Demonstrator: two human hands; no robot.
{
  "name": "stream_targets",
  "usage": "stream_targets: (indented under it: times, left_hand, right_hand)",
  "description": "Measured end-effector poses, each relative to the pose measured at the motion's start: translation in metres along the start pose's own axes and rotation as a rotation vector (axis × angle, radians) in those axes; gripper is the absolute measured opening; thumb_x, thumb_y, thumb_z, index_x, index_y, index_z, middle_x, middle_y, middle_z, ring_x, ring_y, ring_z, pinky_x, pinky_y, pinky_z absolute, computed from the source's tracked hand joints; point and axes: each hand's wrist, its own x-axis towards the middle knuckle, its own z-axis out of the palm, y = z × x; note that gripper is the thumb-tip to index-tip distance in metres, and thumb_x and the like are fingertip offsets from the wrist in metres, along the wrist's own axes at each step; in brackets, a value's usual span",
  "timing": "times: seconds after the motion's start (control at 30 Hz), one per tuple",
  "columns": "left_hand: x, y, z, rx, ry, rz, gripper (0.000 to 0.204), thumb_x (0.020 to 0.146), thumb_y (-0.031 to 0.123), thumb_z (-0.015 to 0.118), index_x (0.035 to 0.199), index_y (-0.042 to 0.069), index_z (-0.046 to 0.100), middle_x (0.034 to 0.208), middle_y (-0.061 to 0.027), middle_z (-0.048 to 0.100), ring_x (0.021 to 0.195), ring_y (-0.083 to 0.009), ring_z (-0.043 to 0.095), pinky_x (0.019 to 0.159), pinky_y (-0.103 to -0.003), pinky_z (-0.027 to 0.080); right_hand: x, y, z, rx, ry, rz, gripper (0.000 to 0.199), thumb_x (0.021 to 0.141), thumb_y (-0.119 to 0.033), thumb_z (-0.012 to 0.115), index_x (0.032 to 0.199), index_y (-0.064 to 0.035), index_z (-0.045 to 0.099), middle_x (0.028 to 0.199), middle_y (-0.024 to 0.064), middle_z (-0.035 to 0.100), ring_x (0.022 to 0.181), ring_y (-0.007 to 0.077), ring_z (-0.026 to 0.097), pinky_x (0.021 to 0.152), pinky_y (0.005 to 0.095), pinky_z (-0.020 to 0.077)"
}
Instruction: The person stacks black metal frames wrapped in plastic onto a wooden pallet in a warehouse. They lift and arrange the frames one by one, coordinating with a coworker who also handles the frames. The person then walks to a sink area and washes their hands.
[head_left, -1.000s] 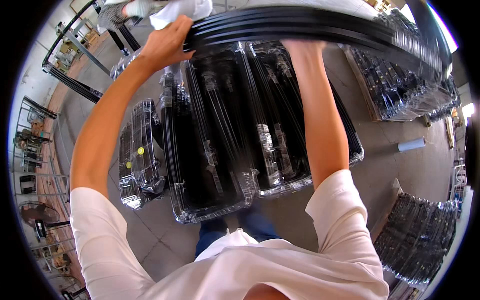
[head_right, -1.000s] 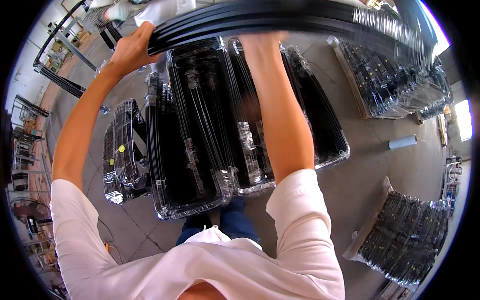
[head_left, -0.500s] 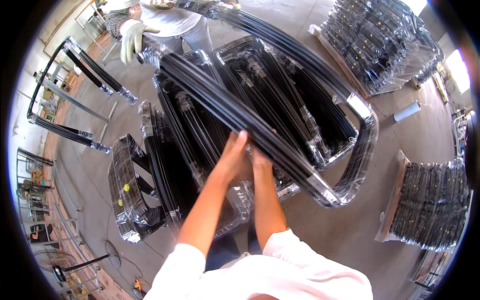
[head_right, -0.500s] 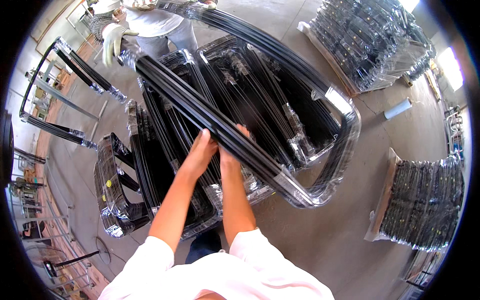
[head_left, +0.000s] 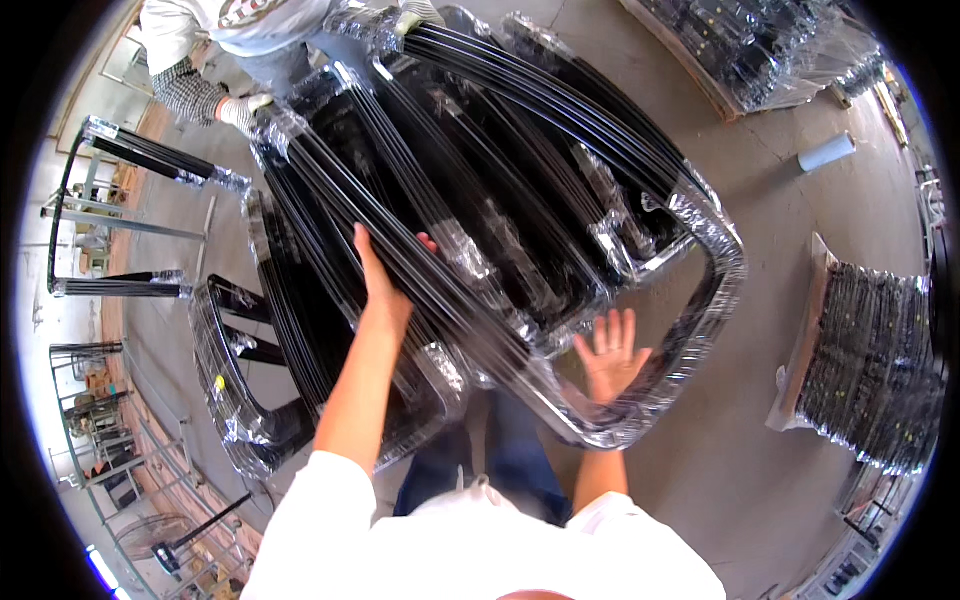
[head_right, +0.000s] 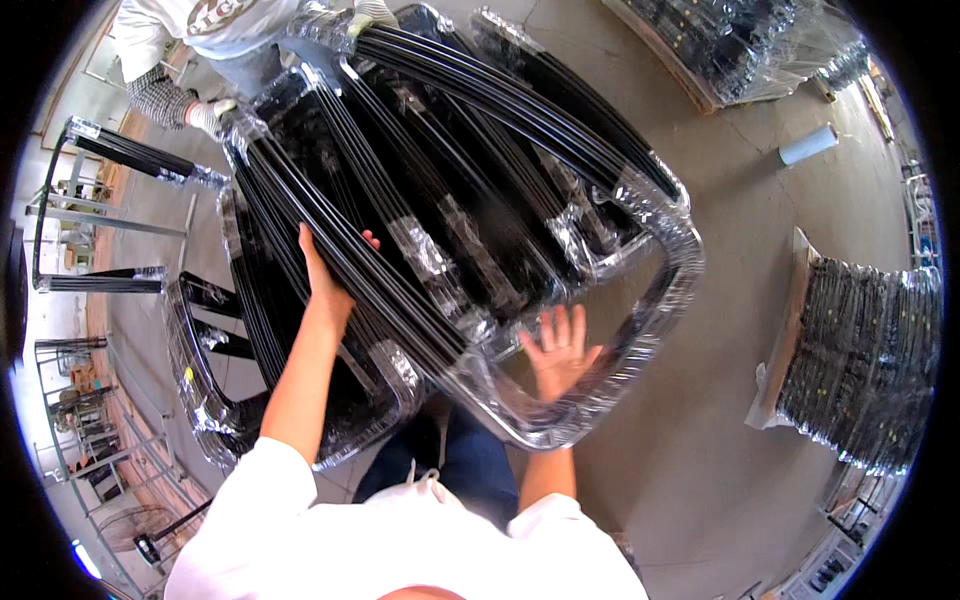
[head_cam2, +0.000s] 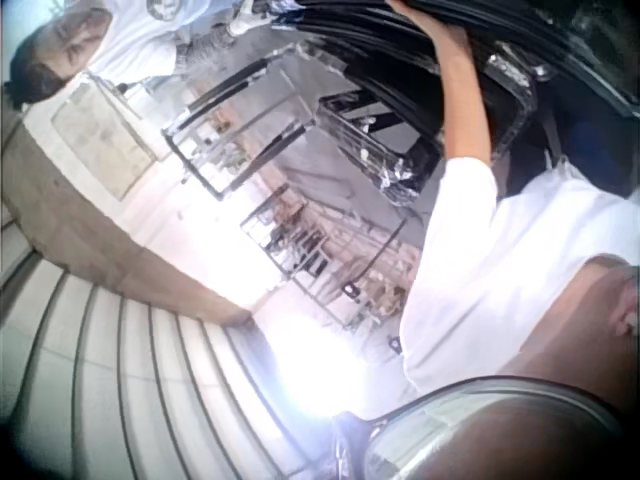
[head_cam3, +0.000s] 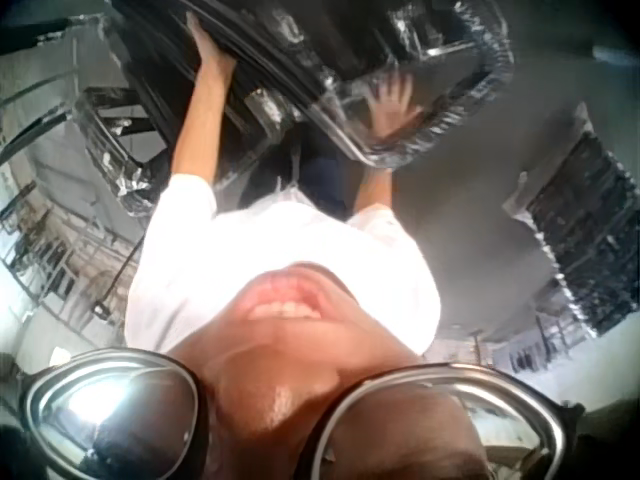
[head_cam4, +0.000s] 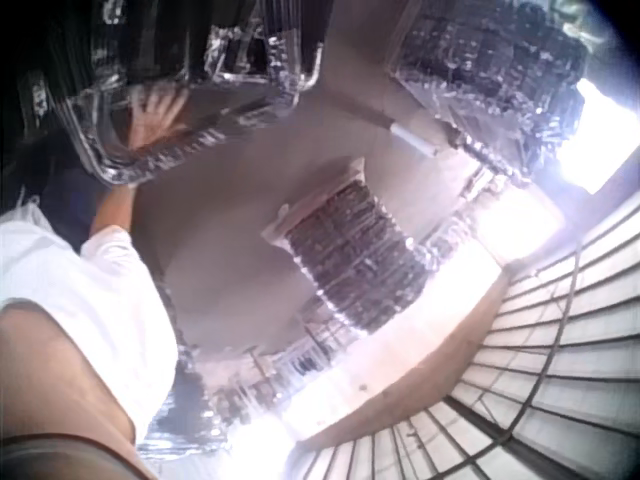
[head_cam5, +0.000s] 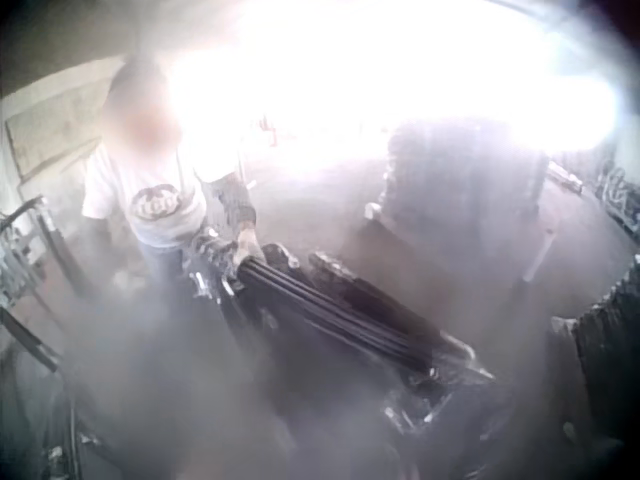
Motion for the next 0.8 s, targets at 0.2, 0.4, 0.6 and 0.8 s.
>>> stream_targets:
  times: [0.2, 0.4, 0.6, 0.8]
  left_hand:
    - [0.038, 0.011, -0.048, 0.131, 0.008, -0.025, 0.087, 0.065, 0.075, 0.031, 0.091, -0.004, 0.054, 0.083, -0.014, 0.058, 0.079, -0.0241, 0.056, 0.069, -0.034, 0.048]
    - [0.03, -0.02, -0.099, 0.116, 0.054, -0.067, 0.071, 0.074, 0.062, 0.04, 0.115, 0.004, 0.044, 0.108, -0.0119, 0.051, 0.099, -0.0256, 0.049, 0.085, -0.038, 0.04]
    - [0.023, -0.069, -0.118, 0.402, 0.147, 0.085, 0.055, 0.068, 0.023, 0.067, 0.111, -0.002, 0.043, 0.097, -0.0127, 0.054, 0.087, -0.0226, 0.054, 0.076, -0.03, 0.043]
    - [0.036, -0.108, -0.124, 0.885, 0.294, 0.341, 0.08, 0.055, 0.002, 0.062, 0.124, -0.004, 0.021, 0.123, -0.0218, 0.027, 0.113, -0.0325, 0.031, 0.094, -0.032, 0.028]
  right_hand:
    - [-0.027, -0.024, 0.0, -0.467, 0.85, 0.132, 0.04, 0.079, -0.042, 0.041, 0.089, -0.0047, 0.052, 0.066, 0.0149, 0.057, 0.051, 0.026, 0.055, 0.049, 0.0406, 0.048]
    - [-0.03, 0.036, 0.019, -0.57, 1.166, -0.024, 0.034, 0.079, -0.03, 0.038, 0.062, -0.0022, 0.047, 0.053, 0.0126, 0.05, 0.048, 0.0251, 0.053, 0.048, 0.0366, 0.0473]
    - [-0.02, 0.054, -0.001, -0.582, 1.064, -0.03, 0.038, 0.082, -0.041, 0.033, 0.079, -0.0059, 0.048, 0.055, 0.0086, 0.049, 0.044, 0.0203, 0.05, 0.045, 0.0305, 0.0467]
    - [-0.005, 0.048, -0.059, -0.581, 0.903, 0.046, 0.036, 0.081, -0.038, 0.032, 0.086, -0.0054, 0.048, 0.062, 0.011, 0.052, 0.05, 0.0231, 0.052, 0.048, 0.0328, 0.0476]
